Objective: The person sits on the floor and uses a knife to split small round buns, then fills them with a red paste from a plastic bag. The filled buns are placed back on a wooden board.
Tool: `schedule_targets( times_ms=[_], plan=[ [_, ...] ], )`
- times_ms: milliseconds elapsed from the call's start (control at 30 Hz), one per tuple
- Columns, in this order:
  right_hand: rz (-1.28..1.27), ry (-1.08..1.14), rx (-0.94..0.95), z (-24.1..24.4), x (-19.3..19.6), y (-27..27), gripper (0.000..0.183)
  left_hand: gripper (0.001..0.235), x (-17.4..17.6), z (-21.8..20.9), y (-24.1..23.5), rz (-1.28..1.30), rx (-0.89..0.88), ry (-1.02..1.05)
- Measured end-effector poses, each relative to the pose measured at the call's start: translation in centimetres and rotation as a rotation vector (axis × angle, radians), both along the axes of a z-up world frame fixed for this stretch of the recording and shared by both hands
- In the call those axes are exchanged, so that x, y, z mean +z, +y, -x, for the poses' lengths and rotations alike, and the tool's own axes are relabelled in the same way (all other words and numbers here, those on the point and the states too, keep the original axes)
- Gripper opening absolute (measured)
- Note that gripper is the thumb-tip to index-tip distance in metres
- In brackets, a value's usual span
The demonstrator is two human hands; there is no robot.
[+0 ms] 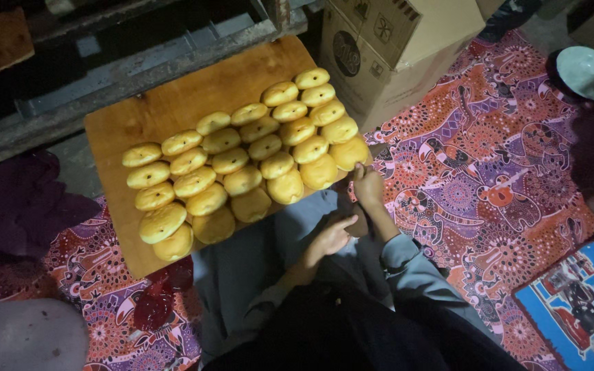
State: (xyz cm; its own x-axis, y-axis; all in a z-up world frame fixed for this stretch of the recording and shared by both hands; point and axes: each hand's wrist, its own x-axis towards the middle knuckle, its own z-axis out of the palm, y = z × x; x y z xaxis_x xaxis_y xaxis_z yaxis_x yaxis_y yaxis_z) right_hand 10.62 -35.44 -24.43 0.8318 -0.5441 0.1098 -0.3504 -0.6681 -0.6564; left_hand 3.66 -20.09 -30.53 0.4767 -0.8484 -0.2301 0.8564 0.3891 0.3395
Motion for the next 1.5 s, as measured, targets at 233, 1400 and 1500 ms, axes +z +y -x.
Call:
schedule_targets(
  times_ms=[233, 1400, 1500],
  plan=[
    [-0.585, 0.011, 0.058, 2.4, 1.0, -1.1, 0.036, 0.037, 0.9, 0.3, 0.4, -0.111, 0.028, -0.058],
    [-0.418, 0.216, 0.571, -4.5, 14.2, -4.3, 0.047, 0.056, 10.5, -1.2, -5.6, -0.245, 0.100, -0.245],
    [-0.387, 0.188, 0.588, -4.3, 14.7, -4.0, 0.047, 0.062, 11.2, -1.3, -5.4, -0.281, 0.099, -0.224]
  ],
)
